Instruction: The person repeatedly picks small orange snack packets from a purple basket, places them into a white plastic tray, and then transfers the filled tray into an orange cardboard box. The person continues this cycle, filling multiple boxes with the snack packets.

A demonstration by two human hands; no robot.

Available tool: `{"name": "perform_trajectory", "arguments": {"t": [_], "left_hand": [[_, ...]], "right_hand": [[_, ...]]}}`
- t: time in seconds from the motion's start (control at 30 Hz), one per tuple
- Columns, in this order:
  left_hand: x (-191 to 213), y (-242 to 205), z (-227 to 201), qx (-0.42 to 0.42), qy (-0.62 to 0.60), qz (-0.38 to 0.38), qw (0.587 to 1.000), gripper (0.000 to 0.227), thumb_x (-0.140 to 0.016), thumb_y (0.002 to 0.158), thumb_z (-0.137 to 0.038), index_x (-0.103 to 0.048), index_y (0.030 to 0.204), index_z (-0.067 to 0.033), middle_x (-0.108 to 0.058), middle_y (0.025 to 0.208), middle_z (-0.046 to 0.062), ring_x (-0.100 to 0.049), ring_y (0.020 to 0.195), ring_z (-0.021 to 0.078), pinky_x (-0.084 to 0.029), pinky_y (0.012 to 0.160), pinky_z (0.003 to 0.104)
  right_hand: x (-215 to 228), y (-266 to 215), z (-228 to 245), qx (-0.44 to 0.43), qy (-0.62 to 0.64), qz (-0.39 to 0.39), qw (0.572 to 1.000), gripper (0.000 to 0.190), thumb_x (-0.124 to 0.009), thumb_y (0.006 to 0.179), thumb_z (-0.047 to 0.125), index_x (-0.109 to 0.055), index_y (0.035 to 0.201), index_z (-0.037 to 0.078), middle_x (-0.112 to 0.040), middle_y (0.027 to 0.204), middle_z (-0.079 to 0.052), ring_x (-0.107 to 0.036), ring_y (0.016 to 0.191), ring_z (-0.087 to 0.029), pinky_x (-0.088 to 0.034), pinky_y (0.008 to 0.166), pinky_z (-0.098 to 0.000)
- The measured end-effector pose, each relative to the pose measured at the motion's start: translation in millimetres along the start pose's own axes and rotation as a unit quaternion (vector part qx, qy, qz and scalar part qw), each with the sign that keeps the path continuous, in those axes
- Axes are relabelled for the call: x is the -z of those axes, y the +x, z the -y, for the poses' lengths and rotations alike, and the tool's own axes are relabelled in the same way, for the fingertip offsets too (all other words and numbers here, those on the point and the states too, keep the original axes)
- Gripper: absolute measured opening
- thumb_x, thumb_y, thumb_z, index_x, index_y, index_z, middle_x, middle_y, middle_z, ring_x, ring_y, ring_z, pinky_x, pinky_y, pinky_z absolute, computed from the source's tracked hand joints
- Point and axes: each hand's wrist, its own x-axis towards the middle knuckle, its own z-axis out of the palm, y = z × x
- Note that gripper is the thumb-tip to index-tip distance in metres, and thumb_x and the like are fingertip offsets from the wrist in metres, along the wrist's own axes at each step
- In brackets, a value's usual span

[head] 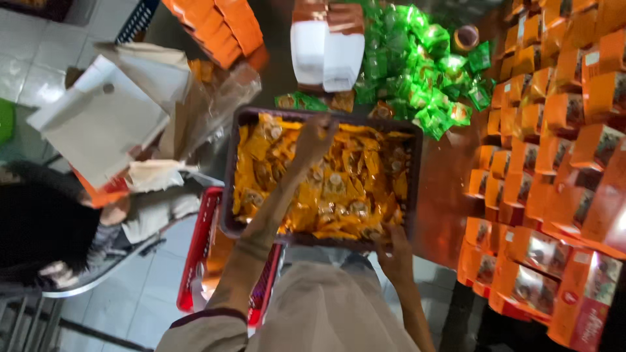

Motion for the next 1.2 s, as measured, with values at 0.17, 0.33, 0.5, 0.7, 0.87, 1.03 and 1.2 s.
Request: {"name": "perform_trajectory", "arguments": {"t": [0.17,0.33,0.5,0.7,0.87,1.03,1.2], "left_hand": [[87.7,142.4,-52.2,-0.210,0.282,-0.338,0.873,0.072,-0.061,0.081,0.002,-0.048,0.150,-0.0161,-0.045,0.152,0.016,-0.045,0.140,0.0476,-0.051,0.107,0.056],[119.3,192.3,-76.1,-0.242,0.399,-0.339,0.817,0.048,-0.073,0.092,-0.016,-0.051,0.134,-0.0200,-0.045,0.140,0.008,-0.042,0.132,0.0393,-0.043,0.102,0.053],[125.0,189.5,-58.0,-0.344,0.391,-0.490,0.699,0.023,-0.056,0.100,-0.025,-0.063,0.119,-0.0122,-0.059,0.116,0.009,-0.059,0.103,0.0312,-0.050,0.079,0.044],[127.9,135.8,15.8,-0.372,0.065,-0.553,0.743,0.020,-0.076,0.090,-0.010,-0.064,0.104,-0.0157,-0.075,0.090,-0.004,-0.074,0.072,0.0081,-0.060,0.047,0.022],[62.4,42.5,109.7,-0.201,-0.059,-0.500,0.841,0.027,-0.049,0.112,-0.020,-0.055,0.137,-0.0239,-0.072,0.101,0.006,-0.074,0.086,0.0346,-0.059,0.082,0.034],[0.1,-44.9,181.6,0.026,-0.089,-0.388,0.917,0.054,-0.046,0.112,-0.037,-0.042,0.153,-0.0020,-0.053,0.148,0.032,-0.051,0.136,0.0506,-0.039,0.113,0.058],[-21.5,-91.5,210.6,0.168,0.014,-0.273,0.947,0.078,-0.062,0.100,-0.061,-0.046,0.155,-0.0083,-0.043,0.154,0.031,-0.035,0.147,0.0564,-0.024,0.123,0.062]], "right_hand": [[0.0,-16.3,16.1,-0.145,-0.097,-0.022,0.984,0.044,-0.066,0.099,0.029,-0.065,0.138,0.009,-0.076,0.116,-0.009,-0.076,0.089,-0.022,-0.063,0.077,-0.0376],[-2.3,-62.3,23.8,-0.269,-0.090,-0.062,0.957,0.044,-0.066,0.098,0.028,-0.065,0.137,0.008,-0.071,0.123,-0.012,-0.071,0.103,-0.027,-0.061,0.081,-0.0434],[-12.0,-86.1,30.2,-0.316,-0.066,-0.103,0.941,0.039,-0.067,0.098,0.029,-0.070,0.132,0.011,-0.076,0.117,-0.009,-0.074,0.099,-0.024,-0.060,0.084,-0.0412],[-5.7,-72.5,39.5,-0.203,-0.135,-0.075,0.967,0.028,-0.062,0.104,0.026,-0.069,0.126,0.009,-0.076,0.111,-0.007,-0.074,0.077,-0.020,-0.059,0.069,-0.0345],[-5.0,-55.5,15.9,-0.239,-0.074,-0.113,0.962,0.035,-0.075,0.097,0.012,-0.072,0.130,0.000,-0.074,0.116,-0.023,-0.072,0.103,-0.041,-0.063,0.082,-0.0451],[-8.7,11.1,-20.3,-0.235,-0.053,-0.056,0.969,0.037,-0.077,0.098,0.031,-0.076,0.129,0.011,-0.077,0.110,-0.015,-0.074,0.100,-0.033,-0.064,0.076,-0.0415],[-35.9,105.5,-38.8,-0.018,-0.100,-0.006,0.995,0.040,-0.082,0.096,0.017,-0.070,0.130,-0.001,-0.075,0.105,-0.020,-0.073,0.098,-0.038,-0.063,0.077,-0.0452]]}}
